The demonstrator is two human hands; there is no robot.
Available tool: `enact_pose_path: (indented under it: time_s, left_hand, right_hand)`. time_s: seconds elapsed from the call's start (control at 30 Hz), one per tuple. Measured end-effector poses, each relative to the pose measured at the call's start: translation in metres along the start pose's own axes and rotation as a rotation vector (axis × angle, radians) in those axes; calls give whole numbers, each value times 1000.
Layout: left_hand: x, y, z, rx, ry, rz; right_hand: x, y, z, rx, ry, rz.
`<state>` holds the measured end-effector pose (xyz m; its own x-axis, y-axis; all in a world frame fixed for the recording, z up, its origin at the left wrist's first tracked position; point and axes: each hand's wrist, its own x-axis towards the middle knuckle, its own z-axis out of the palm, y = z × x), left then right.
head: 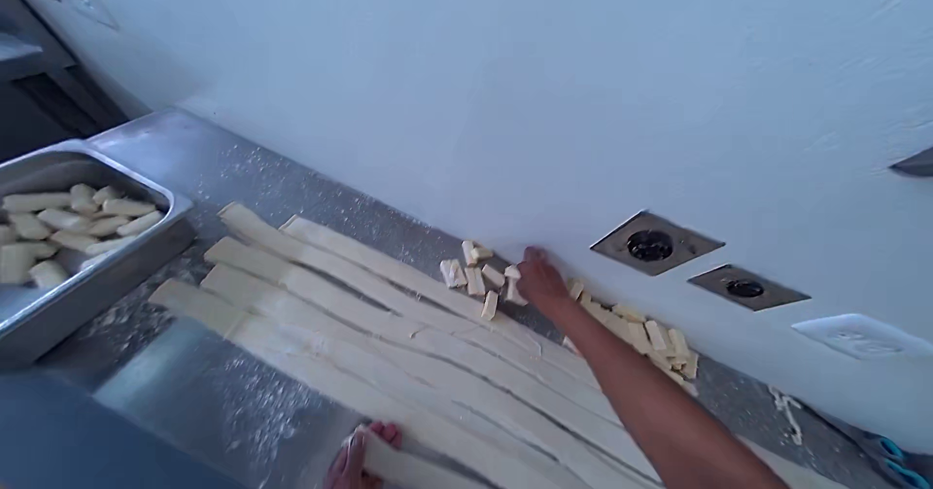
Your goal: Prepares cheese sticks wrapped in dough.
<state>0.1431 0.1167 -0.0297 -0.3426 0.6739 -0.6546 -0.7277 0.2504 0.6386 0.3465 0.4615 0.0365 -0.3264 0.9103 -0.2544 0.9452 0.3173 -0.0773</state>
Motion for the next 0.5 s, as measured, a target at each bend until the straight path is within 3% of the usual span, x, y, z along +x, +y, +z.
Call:
enact_pose_path:
  time_s: [0.17,0.3,0.37,0.43,0.5]
  left_hand:
    - [-1,20,-1,-21,37,-33]
    - [4,26,-6,65,67,-14]
    - [7,26,-11,83,83,21]
    - [10,25,-14,102,80,37]
    - [11,24,-12,117,86,49]
  right_hand:
    - [-69,12,13,363,139,64]
    - [-128,0,30,460,336,140]
    - [-161,-26,45,479,318,26]
    - [-196,-75,74,544,310,-149]
    - [-224,-130,100,666,195,-238]
